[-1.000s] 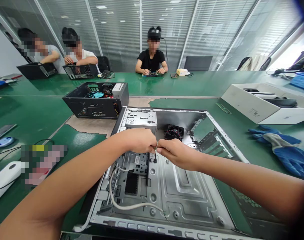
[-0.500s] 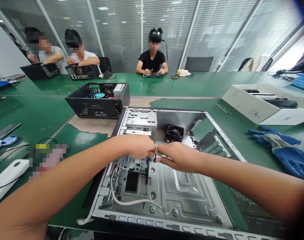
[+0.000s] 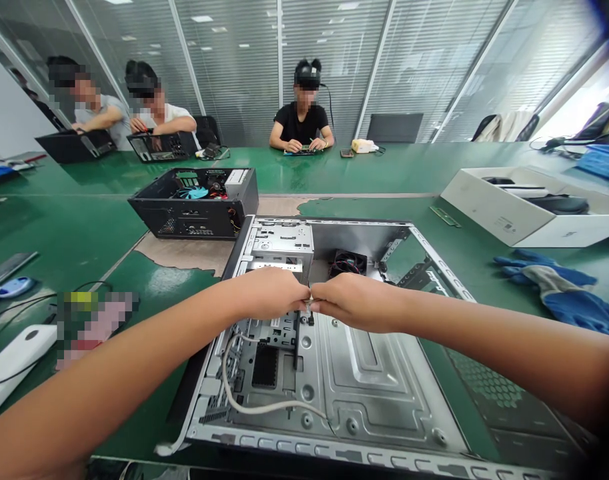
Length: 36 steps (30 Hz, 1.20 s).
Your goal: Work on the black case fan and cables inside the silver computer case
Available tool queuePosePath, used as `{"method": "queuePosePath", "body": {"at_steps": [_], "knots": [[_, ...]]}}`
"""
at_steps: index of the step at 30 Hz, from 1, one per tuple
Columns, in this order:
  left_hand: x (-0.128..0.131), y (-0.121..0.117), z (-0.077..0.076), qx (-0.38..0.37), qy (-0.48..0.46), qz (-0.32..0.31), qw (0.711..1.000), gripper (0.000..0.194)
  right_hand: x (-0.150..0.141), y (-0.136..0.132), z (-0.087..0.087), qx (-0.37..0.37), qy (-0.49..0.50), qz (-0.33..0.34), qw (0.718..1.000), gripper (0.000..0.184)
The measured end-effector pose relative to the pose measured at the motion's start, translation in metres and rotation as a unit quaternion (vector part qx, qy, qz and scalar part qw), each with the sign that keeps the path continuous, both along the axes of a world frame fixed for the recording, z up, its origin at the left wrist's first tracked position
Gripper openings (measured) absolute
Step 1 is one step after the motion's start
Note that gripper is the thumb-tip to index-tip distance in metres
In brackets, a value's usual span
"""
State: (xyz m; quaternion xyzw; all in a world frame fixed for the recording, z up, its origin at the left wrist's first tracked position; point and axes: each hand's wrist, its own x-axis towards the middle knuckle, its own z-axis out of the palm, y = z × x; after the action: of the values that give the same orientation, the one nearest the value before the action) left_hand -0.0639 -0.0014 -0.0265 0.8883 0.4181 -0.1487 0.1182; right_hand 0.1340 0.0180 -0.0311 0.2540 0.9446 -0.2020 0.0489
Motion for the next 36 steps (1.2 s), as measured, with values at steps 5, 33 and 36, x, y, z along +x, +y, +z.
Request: {"method": "queuePosePath", "body": {"at_steps": [5,33,36], "knots": [[-0.004,0.001,-0.004,0.002,-0.005,-0.002,1.000,0.027,0.000,0.009,-0.012,-0.141,0.102,-0.030,0.984,0.033],[-0.006,0.005,0.002,-0.012,-0.023,0.038,0.999,0.030,0.005,0.017,-0.033,-0.277,0.170,-0.114,0.939,0.037],[-0.007,0.003,0.001,0.031,-0.007,0.036,0.999,0.032,0.004,0.014,-0.035,-0.384,0.195,-0.166,0.887,0.041]]}}
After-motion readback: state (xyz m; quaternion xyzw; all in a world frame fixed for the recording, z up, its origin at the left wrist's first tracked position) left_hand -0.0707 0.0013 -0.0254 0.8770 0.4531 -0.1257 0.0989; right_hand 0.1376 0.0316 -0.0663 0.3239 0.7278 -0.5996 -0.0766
